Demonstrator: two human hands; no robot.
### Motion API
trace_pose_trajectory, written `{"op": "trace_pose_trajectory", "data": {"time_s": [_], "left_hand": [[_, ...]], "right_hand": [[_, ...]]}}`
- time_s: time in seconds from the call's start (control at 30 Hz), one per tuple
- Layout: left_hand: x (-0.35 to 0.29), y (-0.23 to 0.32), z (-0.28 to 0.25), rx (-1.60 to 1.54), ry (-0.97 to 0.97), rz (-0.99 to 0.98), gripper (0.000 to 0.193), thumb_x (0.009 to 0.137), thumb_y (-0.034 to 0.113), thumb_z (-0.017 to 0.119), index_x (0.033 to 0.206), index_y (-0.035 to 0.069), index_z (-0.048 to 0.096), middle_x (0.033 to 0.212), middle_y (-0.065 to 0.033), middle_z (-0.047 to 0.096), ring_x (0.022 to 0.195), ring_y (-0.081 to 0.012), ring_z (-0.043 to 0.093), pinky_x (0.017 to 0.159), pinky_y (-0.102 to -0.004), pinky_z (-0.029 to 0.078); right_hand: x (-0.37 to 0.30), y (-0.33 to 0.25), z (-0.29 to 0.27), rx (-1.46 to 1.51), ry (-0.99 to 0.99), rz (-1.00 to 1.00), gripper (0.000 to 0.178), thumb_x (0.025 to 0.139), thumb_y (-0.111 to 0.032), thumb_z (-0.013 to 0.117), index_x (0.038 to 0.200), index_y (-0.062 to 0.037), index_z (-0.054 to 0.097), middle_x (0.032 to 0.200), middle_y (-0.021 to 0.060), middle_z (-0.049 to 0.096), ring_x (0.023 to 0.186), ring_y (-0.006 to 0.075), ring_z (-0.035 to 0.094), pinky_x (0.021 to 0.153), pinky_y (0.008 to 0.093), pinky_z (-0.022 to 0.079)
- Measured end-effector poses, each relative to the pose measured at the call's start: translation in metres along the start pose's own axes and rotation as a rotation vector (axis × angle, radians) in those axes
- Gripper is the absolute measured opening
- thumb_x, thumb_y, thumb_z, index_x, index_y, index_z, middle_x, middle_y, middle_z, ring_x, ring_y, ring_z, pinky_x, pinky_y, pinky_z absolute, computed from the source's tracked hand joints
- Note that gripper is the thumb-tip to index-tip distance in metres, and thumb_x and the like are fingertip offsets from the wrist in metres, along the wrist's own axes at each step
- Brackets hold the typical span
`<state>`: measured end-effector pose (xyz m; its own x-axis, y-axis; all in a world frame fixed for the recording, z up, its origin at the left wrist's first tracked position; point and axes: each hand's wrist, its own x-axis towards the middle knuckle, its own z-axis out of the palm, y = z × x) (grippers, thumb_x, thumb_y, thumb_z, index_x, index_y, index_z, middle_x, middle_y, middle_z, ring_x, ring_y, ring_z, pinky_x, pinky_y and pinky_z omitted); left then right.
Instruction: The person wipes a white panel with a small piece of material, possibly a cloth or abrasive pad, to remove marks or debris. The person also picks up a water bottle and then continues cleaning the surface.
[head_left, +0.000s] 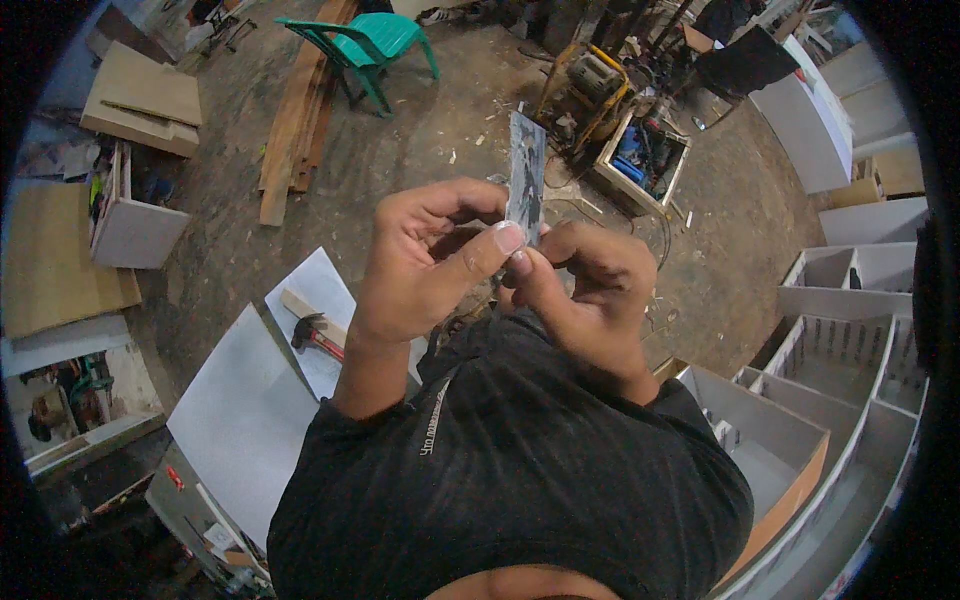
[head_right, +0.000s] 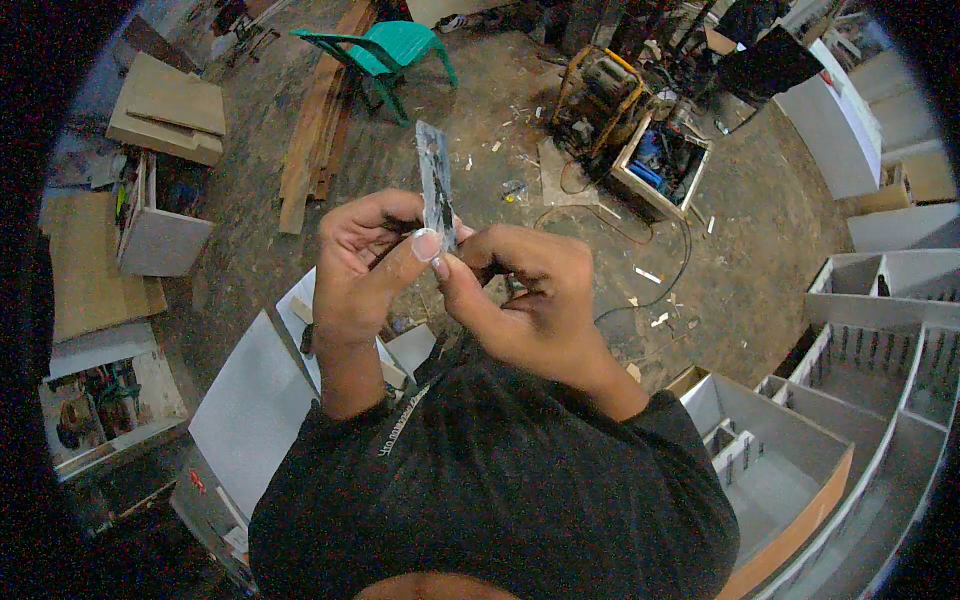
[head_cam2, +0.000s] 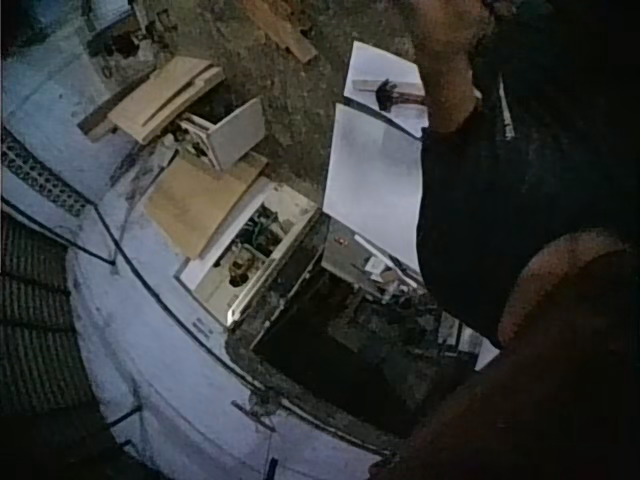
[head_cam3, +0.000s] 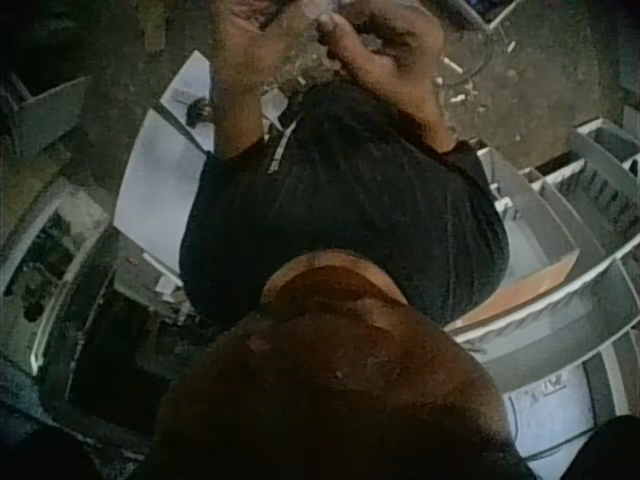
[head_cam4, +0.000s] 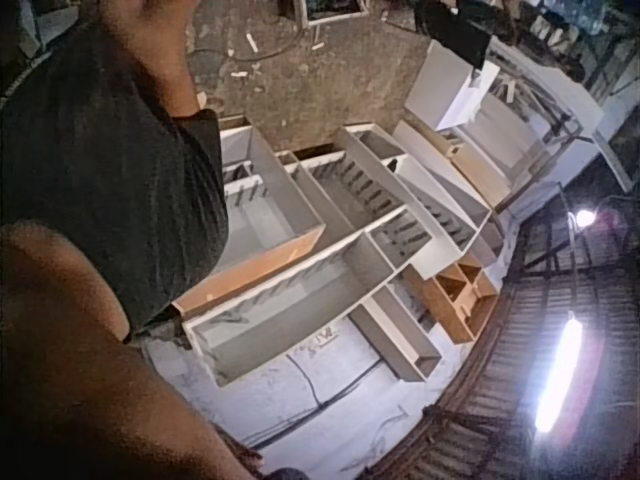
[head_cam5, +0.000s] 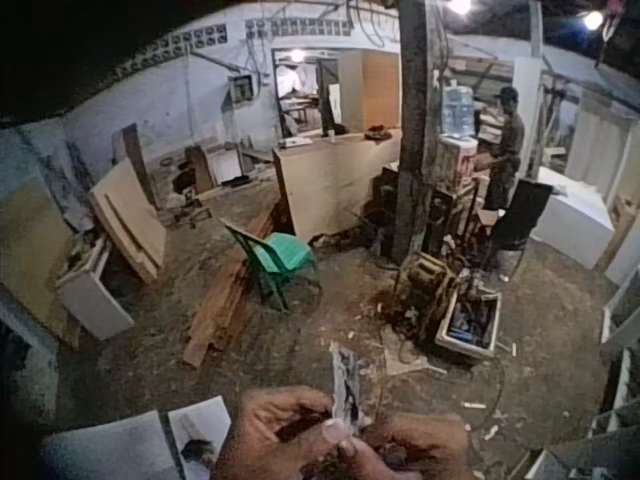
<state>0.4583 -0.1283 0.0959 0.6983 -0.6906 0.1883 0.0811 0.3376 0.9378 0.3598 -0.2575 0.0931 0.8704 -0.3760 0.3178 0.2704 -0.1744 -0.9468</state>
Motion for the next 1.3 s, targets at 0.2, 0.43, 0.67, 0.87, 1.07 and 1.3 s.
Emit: {"op": "trace_pose_trajectory", "data": {"time_s": [0.2,0.43,0.67,0.87,1.07,1.3], "left_hand": [[-0.001,-0.007,0.01,0.123,0.119,0.092,0.016,0.09,0.011,0.067,0.091,-0.005,0.065,0.074,-0.0029,0.065,0.066,-0.0059,0.061,0.058,-0.0202,0.048],[0.0,-0.007,0.013,0.09,0.162,0.134,0.021,0.091,0.017,0.066,0.088,-0.003,0.063,0.074,-0.0033,0.063,0.063,-0.0069,0.058,0.066,-0.0268,0.047],[-0.003,0.001,0.011,-0.01,0.148,0.164,0.025,0.095,0.024,0.06,0.089,-0.001,0.061,0.076,-0.0051,0.06,0.073,-0.0128,0.059,0.1,-0.0489,0.044],[-0.006,0.001,0.005,-0.078,0.162,0.143,0.024,0.095,0.024,0.059,0.087,0.001,0.059,0.077,-0.0056,0.061,0.073,-0.0128,0.059,0.094,-0.0435,0.048],[-0.007,0.004,0.006,-0.124,0.224,0.135,0.023,0.096,0.022,0.059,0.086,0.002,0.059,0.072,-0.0042,0.06,0.068,-0.0111,0.057,0.09,-0.0402,0.05],[-0.008,0.005,0.007,-0.066,0.258,0.097,0.025,0.095,0.024,0.061,0.08,0.003,0.058,0.061,-0.0015,0.055,0.057,-0.0085,0.054,0.079,-0.0376,0.055]], "right_hand": [[0.004,-0.005,-0.005,-0.163,-0.023,-0.155,0.014,0.078,-0.002,0.072,0.07,-0.0002,0.06,0.06,0.007,0.06,0.052,0.0126,0.057,0.051,0.0263,0.045],[0.004,-0.009,-0.003,-0.211,-0.122,-0.174,0.011,0.075,0.0,0.072,0.075,-0.0008,0.061,0.066,0.0102,0.06,0.054,0.022,0.06,0.05,0.0306,0.046],[0.008,-0.011,0.007,-0.289,-0.165,-0.348,0.016,0.07,0.002,0.073,0.078,-0.0017,0.06,0.067,0.0113,0.057,0.053,0.0256,0.058,0.048,0.0332,0.045],[0.008,-0.006,0.016,-0.28,-0.179,-0.373,0.017,0.07,0.002,0.073,0.077,-0.0024,0.058,0.067,0.0113,0.055,0.052,0.0266,0.057,0.046,0.0333,0.043],[0.006,-0.003,0.021,-0.316,-0.208,-0.375,0.018,0.072,0.001,0.073,0.075,-0.0032,0.056,0.065,0.0103,0.053,0.051,0.0266,0.056,0.046,0.0342,0.042],[0.004,0.002,0.024,-0.303,-0.216,-0.403,0.019,0.071,0.0,0.074,0.075,-0.0037,0.056,0.065,0.0097,0.053,0.052,0.0261,0.056,0.045,0.0346,0.042]]}}
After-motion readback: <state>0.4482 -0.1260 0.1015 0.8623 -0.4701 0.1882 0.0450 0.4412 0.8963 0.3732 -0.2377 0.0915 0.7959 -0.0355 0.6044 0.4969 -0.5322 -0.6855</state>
